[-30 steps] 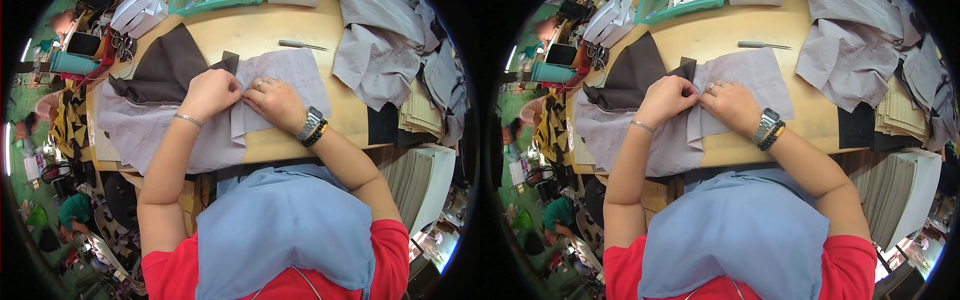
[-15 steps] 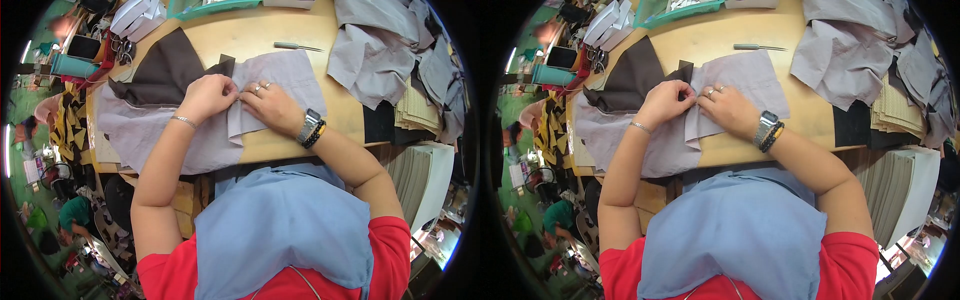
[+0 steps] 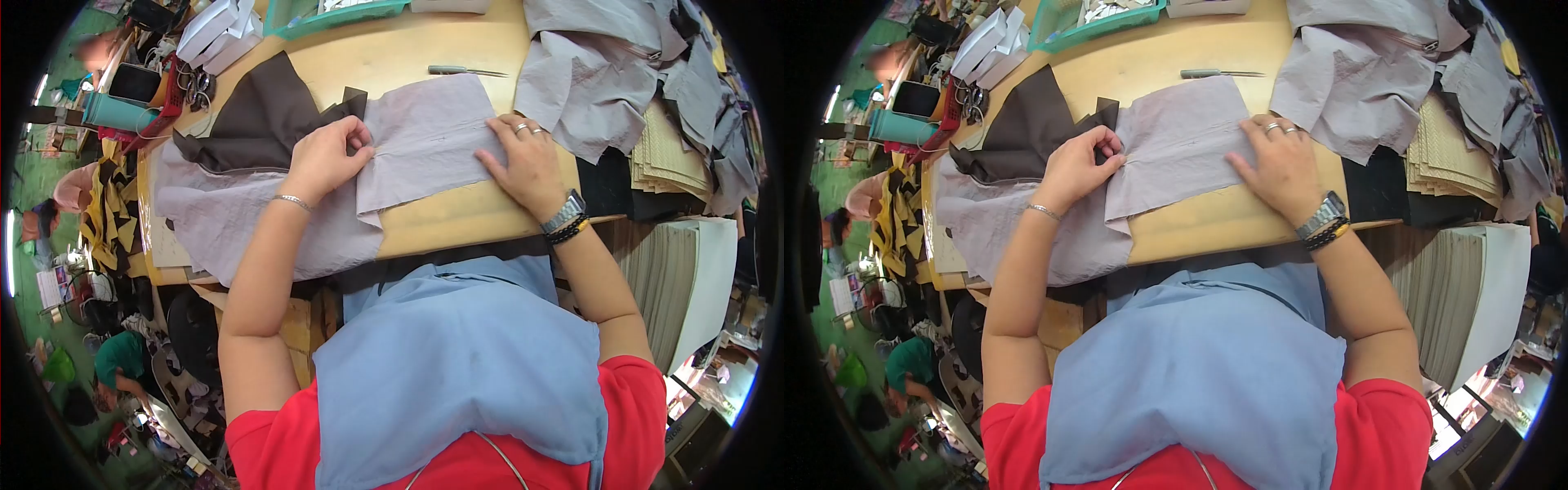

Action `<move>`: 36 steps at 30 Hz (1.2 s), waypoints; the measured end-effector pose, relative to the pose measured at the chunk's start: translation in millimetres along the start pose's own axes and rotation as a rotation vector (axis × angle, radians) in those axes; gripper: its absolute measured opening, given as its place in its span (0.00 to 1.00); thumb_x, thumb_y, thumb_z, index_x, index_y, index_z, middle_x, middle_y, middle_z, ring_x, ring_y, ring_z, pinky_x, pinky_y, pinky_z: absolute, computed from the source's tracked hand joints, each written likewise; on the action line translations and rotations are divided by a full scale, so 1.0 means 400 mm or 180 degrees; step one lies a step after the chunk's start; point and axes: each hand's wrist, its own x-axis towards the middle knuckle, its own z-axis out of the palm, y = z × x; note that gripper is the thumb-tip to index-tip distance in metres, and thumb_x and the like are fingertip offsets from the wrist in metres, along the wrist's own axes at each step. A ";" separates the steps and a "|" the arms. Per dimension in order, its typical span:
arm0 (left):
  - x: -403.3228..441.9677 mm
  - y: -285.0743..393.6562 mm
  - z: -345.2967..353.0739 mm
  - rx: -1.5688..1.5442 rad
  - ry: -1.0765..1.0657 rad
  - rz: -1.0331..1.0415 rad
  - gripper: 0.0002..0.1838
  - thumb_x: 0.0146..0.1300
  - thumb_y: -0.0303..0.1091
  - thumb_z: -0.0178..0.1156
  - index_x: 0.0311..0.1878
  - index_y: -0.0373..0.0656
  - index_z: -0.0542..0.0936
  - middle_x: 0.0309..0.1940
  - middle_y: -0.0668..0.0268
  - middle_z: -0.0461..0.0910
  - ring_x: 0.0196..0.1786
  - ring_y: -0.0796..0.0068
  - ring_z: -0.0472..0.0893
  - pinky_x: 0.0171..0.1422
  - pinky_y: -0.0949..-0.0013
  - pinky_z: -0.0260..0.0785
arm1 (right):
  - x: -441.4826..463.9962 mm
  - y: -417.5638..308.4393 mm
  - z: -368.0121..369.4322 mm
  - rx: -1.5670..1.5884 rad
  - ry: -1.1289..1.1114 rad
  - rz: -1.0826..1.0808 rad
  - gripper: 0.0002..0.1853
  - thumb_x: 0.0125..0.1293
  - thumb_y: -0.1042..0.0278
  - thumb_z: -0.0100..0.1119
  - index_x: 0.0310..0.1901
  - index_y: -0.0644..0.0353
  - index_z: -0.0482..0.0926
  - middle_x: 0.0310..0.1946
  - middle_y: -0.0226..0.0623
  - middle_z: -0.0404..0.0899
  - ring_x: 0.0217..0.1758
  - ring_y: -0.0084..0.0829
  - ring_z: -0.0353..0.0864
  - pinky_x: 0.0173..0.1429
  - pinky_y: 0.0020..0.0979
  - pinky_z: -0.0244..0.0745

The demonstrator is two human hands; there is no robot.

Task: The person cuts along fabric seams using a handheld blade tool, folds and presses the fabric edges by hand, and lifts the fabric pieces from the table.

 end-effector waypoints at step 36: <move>-0.274 -0.067 0.141 0.0856 0.1378 -0.0488 0.35 0.64 0.54 0.63 0.73 0.54 0.71 0.79 0.49 0.54 0.81 0.38 0.50 0.74 0.23 0.45 | -0.011 0.012 0.012 0.0755 0.0113 0.0153 0.36 0.65 0.42 0.64 0.65 0.63 0.73 0.60 0.52 0.77 0.65 0.50 0.74 0.69 0.48 0.68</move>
